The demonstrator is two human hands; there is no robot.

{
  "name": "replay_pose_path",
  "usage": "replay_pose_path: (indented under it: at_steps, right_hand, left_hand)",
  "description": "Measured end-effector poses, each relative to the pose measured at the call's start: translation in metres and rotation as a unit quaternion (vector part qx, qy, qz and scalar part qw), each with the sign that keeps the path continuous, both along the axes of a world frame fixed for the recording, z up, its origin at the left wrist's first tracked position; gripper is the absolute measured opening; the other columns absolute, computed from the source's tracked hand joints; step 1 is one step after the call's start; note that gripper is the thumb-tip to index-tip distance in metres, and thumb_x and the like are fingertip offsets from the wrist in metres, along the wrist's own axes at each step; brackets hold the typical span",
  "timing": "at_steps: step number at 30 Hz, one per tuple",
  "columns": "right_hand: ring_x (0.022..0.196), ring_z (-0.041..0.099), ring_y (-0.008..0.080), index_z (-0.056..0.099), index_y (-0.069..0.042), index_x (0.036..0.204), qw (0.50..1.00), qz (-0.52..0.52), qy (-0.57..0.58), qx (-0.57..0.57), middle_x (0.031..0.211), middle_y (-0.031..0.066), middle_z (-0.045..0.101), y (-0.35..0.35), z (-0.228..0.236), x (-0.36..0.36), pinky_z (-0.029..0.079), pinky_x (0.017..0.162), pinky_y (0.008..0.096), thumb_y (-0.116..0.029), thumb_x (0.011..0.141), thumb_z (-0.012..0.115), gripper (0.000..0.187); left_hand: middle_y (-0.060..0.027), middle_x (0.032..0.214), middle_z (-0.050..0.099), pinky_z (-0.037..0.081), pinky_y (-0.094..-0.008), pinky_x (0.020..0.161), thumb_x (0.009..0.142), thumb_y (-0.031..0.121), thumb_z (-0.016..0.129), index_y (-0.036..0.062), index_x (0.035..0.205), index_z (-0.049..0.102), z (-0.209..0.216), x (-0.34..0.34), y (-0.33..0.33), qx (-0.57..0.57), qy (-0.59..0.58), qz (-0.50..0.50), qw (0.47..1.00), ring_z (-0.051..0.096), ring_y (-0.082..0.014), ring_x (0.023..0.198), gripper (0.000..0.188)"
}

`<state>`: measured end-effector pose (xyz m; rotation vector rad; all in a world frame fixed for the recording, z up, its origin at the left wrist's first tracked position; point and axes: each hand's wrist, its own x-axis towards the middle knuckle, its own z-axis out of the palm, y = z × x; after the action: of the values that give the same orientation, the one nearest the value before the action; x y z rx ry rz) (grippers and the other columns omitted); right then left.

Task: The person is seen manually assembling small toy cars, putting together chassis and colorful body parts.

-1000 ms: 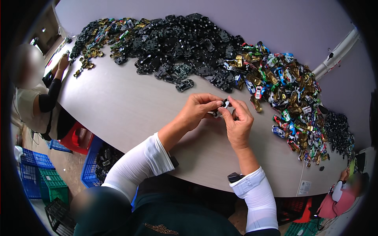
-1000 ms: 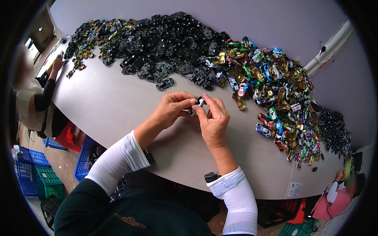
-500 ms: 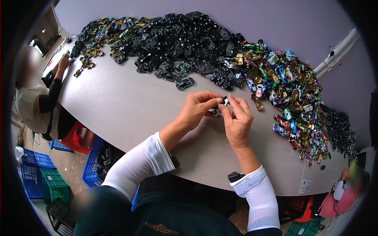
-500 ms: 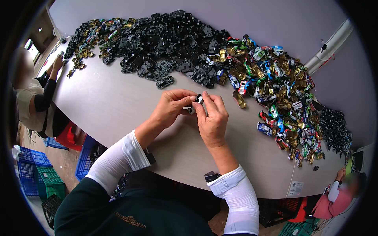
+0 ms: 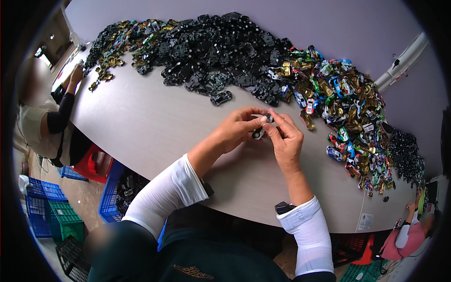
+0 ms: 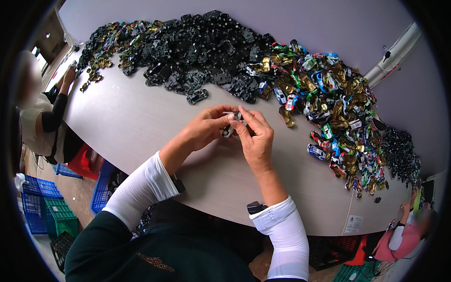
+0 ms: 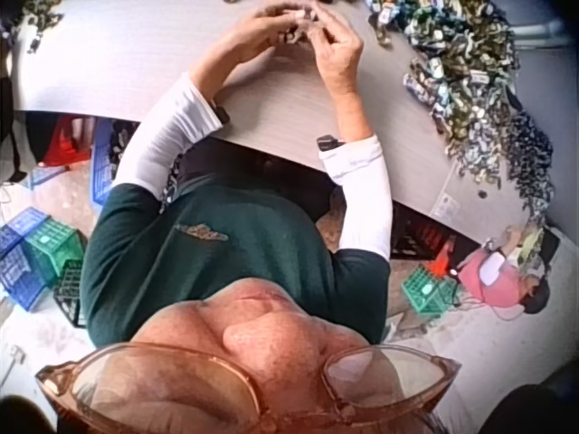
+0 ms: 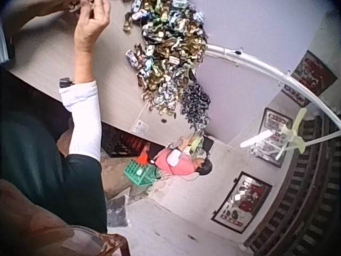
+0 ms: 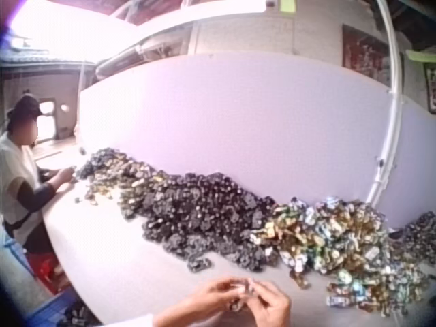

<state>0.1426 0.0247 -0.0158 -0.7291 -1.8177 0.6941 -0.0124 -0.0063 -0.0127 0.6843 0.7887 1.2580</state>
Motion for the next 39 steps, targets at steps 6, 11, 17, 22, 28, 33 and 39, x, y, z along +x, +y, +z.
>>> replay_pose_path:
  at_steps: [6, 11, 17, 22, 28, 33, 39]
  right_hand:
    - [0.058, 0.049, 0.0073, 0.06, 0.003, 0.109, 0.941, -0.012, 0.038, -0.335, 0.08, 0.005, 0.057, 0.006, 0.002, 0.013, 0.039, 0.05, 0.0209, -0.041, 0.092, 0.061, 0.047]
    - [0.059, 0.048, 0.0074, 0.061, -0.002, 0.1, 0.849, 0.106, 0.122, -0.503, 0.077, 0.0024, 0.056, 0.007, 0.001, 0.015, 0.038, 0.045, 0.0205, -0.027, 0.097, 0.051, 0.027]
    - [0.072, 0.058, 0.0125, 0.059, -0.003, 0.102, 0.831, 0.145, 0.131, -0.521, 0.084, 0.0042, 0.06, 0.01, 0.008, 0.024, 0.054, 0.061, 0.0295, -0.014, 0.096, 0.05, 0.016]
    - [0.072, 0.06, 0.0137, 0.056, -0.003, 0.104, 0.796, 0.18, 0.172, -0.551, 0.086, 0.0057, 0.062, 0.008, 0.006, 0.021, 0.055, 0.057, 0.03, -0.013, 0.096, 0.051, 0.014]
    - [0.061, 0.055, 0.0096, 0.057, 0.0, 0.106, 0.84, 0.138, 0.103, -0.514, 0.081, 0.0042, 0.06, 0.007, 0.01, 0.021, 0.045, 0.044, 0.0206, -0.013, 0.097, 0.05, 0.017]
    - [0.05, 0.04, 0.0039, 0.056, 0.002, 0.107, 0.78, 0.202, 0.168, -0.568, 0.072, 0.002, 0.051, 0.003, 0.02, 0.022, 0.026, 0.036, 0.0165, -0.014, 0.098, 0.049, 0.019]
    - [0.047, 0.037, 0.0038, 0.053, -0.001, 0.093, 0.769, 0.194, 0.186, -0.58, 0.071, 0.0039, 0.051, 0.001, 0.018, 0.019, 0.025, 0.035, 0.0169, -0.014, 0.098, 0.05, 0.014]
  left_hand:
    - [0.0001, 0.086, 0.061, 0.044, -0.0227, 0.055, 0.093, 0.02, 0.062, 0.0075, 0.1, 0.059, -0.008, -0.014, 0.007, 0.027, 0.157, -0.018, 0.987, 0.054, -0.0084, 0.069, 0.015]
    - [-0.0003, 0.088, 0.062, 0.044, -0.0221, 0.056, 0.094, 0.022, 0.061, 0.0077, 0.101, 0.058, -0.01, -0.014, 0.007, 0.027, 0.138, -0.03, 0.99, 0.054, -0.0073, 0.069, 0.016]
    - [-0.0036, 0.091, 0.064, 0.046, -0.0216, 0.059, 0.095, 0.024, 0.058, 0.0061, 0.105, 0.058, -0.004, -0.01, 0.004, 0.026, 0.138, -0.029, 0.99, 0.058, -0.0079, 0.074, 0.02]
    - [-0.0054, 0.087, 0.064, 0.047, -0.02, 0.057, 0.097, 0.025, 0.055, 0.0056, 0.106, 0.057, -0.008, -0.011, 0.004, 0.013, 0.146, -0.036, 0.989, 0.06, -0.0087, 0.074, 0.021]
    - [-0.0035, 0.082, 0.064, 0.037, -0.0169, 0.044, 0.097, 0.024, 0.055, 0.0068, 0.106, 0.054, -0.005, -0.012, 0.003, -0.003, 0.156, -0.074, 0.985, 0.052, -0.0052, 0.055, 0.019]
    - [-0.0028, 0.078, 0.063, 0.027, -0.0159, 0.04, 0.097, 0.021, 0.056, 0.0081, 0.105, 0.054, -0.002, -0.012, 0.001, 0.004, 0.143, -0.075, 0.987, 0.044, -0.0028, 0.05, 0.016]
    - [-0.0008, 0.077, 0.061, 0.028, -0.0172, 0.042, 0.096, 0.02, 0.056, 0.0091, 0.102, 0.055, -0.009, -0.008, 0.003, 0.034, 0.185, -0.061, 0.98, 0.041, -0.0025, 0.051, 0.012]
